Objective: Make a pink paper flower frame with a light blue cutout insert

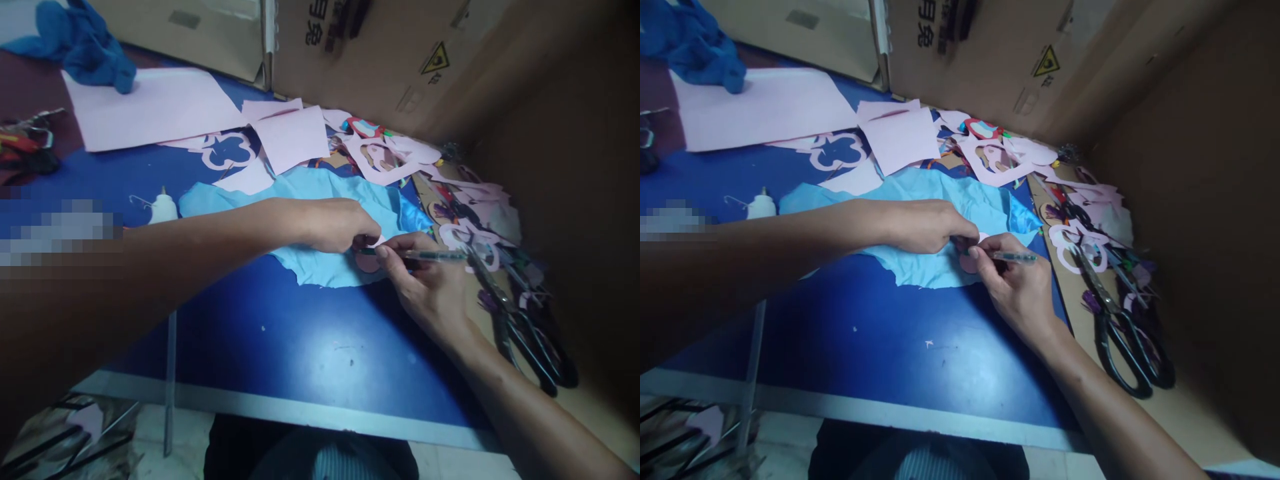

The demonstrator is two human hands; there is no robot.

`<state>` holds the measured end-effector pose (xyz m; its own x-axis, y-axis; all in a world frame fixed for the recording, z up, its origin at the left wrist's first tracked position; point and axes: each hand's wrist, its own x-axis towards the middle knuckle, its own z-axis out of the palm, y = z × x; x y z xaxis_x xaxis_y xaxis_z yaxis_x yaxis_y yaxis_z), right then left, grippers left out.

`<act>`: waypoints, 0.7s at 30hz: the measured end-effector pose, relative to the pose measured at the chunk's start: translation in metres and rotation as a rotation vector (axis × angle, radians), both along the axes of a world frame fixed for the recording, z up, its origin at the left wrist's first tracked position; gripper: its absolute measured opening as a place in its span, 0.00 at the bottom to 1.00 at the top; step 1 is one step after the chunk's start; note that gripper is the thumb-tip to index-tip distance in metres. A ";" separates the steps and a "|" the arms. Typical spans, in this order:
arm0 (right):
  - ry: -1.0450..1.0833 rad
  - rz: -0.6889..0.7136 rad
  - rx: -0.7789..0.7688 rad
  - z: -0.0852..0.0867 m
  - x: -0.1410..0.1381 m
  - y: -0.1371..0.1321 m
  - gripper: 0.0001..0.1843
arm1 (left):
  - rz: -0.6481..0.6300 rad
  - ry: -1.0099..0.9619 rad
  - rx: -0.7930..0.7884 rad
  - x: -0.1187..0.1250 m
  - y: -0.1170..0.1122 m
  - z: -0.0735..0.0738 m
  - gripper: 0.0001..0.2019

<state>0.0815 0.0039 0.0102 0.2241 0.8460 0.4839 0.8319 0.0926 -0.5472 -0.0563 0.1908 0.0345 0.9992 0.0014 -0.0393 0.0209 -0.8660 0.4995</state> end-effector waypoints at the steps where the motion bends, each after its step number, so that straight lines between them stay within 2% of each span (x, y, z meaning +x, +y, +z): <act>1: 0.004 -0.001 0.004 -0.001 0.000 0.000 0.06 | -0.002 0.000 0.002 0.000 0.000 0.000 0.21; 9: 0.025 -0.007 -0.008 -0.008 0.000 0.003 0.07 | -0.009 -0.008 0.023 0.001 0.002 -0.002 0.20; 21: -0.007 -0.037 -0.007 -0.003 -0.002 0.000 0.08 | -0.049 -0.037 -0.052 0.000 0.007 -0.008 0.22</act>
